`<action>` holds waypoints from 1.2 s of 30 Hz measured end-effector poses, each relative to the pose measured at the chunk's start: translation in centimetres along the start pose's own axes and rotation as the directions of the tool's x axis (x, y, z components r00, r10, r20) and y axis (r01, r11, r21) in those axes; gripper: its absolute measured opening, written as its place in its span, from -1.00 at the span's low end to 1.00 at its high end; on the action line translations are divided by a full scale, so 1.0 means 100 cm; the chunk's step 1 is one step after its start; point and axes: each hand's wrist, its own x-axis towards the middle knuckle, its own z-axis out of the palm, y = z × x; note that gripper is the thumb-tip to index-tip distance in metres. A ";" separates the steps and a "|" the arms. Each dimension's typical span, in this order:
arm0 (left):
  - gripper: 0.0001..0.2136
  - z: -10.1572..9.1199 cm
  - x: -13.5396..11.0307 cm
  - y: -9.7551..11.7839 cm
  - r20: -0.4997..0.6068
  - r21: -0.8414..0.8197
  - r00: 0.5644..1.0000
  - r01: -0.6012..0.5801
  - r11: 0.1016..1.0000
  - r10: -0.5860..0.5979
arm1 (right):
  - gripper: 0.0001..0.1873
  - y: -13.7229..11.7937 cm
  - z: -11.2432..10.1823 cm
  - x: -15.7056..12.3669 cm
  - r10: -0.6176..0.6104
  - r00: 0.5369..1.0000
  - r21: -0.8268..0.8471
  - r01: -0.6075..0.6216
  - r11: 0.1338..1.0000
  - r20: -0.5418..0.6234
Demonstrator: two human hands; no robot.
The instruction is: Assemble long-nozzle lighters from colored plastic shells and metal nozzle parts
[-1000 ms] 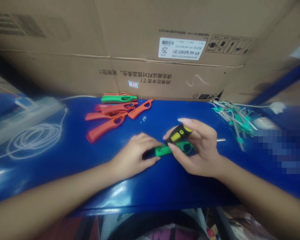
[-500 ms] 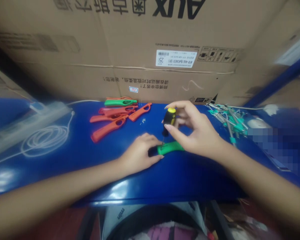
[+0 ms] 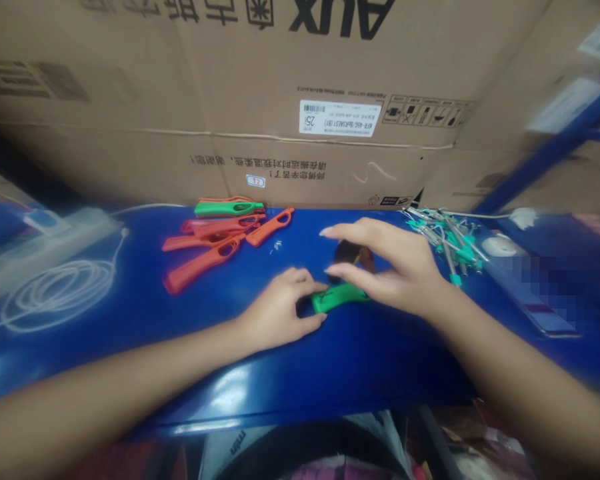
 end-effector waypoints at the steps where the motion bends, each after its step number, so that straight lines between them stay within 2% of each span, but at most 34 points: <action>1: -0.66 0.000 -0.001 -0.001 -0.004 -0.001 1.000 -0.006 1.000 0.006 | -0.61 0.000 0.001 0.000 -0.019 1.000 -0.050 0.018 0.999 -0.019; 3: -0.65 0.000 -0.001 -0.002 0.000 -0.004 1.000 -0.006 1.000 0.006 | -0.53 0.000 0.003 -0.001 0.010 1.000 -0.023 -0.010 1.000 0.012; 5: -0.66 -0.001 -0.001 -0.003 0.019 -0.018 1.000 0.003 1.000 -0.002 | -0.47 -0.001 0.005 -0.002 0.084 0.992 0.124 -0.095 0.988 0.091; 7: -0.66 -0.002 -0.001 -0.003 0.023 -0.027 1.000 0.000 1.000 0.001 | -0.49 -0.002 0.006 -0.003 0.115 0.988 0.205 -0.134 0.970 0.104; 10: -0.67 -0.002 0.000 -0.002 0.023 -0.032 1.000 -0.017 0.999 0.017 | -0.56 -0.003 0.005 -0.004 0.018 1.000 0.028 -0.017 0.999 -0.014; 12: -0.68 -0.002 0.000 -0.002 0.036 -0.036 0.999 -0.010 0.999 0.012 | -0.59 -0.005 0.004 -0.004 -0.023 0.999 -0.067 0.020 0.998 -0.045; 15: -0.69 -0.002 -0.001 -0.002 0.048 -0.046 0.999 0.007 0.999 -0.005 | -0.58 -0.007 0.003 -0.003 0.066 0.997 0.105 -0.070 0.992 0.042; 17: -0.68 -0.002 -0.001 -0.002 0.042 -0.047 0.999 0.002 0.999 0.000 | -0.62 -0.008 0.003 -0.004 0.090 0.995 0.171 -0.096 0.981 0.040; 20: -0.69 -0.003 0.000 -0.002 0.043 -0.047 0.999 -0.003 0.999 0.005 | -0.68 -0.007 0.003 -0.005 -0.010 0.997 -0.023 0.008 1.000 -0.078; 22: -0.70 -0.003 0.001 -0.001 0.057 -0.053 0.998 0.004 0.999 -0.001 | -0.66 -0.006 0.004 -0.005 -0.028 0.995 -0.088 0.019 0.996 -0.098; 25: -0.68 -0.004 0.001 -0.001 0.066 -0.056 0.998 0.010 0.998 -0.006 | -0.62 -0.007 0.005 -0.003 0.092 0.995 0.088 -0.087 0.992 -0.050; 27: -0.68 -0.004 0.000 -0.001 0.062 -0.056 0.998 0.007 0.998 -0.003 | -0.71 -0.006 0.004 -0.003 0.107 0.992 0.098 -0.101 0.990 -0.065; 30: -0.68 -0.004 -0.001 -0.001 0.053 -0.056 0.999 -0.001 0.998 0.004 | -0.75 -0.002 0.003 -0.005 -0.012 0.989 -0.142 -0.009 0.990 -0.147; 31: -0.67 -0.004 -0.001 -0.001 0.054 -0.057 0.999 -0.002 0.998 0.005 | -0.73 -0.001 0.003 -0.006 -0.031 0.988 -0.177 0.004 0.984 -0.151; 32: -0.67 -0.004 -0.001 -0.001 0.057 -0.058 0.998 -0.002 0.998 0.005 | -0.70 0.000 0.004 -0.006 -0.012 0.990 -0.151 -0.010 0.988 -0.143; 34: -0.66 -0.004 -0.001 -0.001 0.065 -0.060 0.998 -0.005 0.998 0.009 | -0.64 0.000 0.005 -0.007 0.085 0.990 0.013 -0.084 0.996 -0.109; 36: -0.67 -0.004 -0.001 -0.001 0.062 -0.057 0.998 -0.012 0.998 0.016 | -0.68 0.001 0.006 -0.006 0.131 0.986 0.119 -0.118 0.986 -0.102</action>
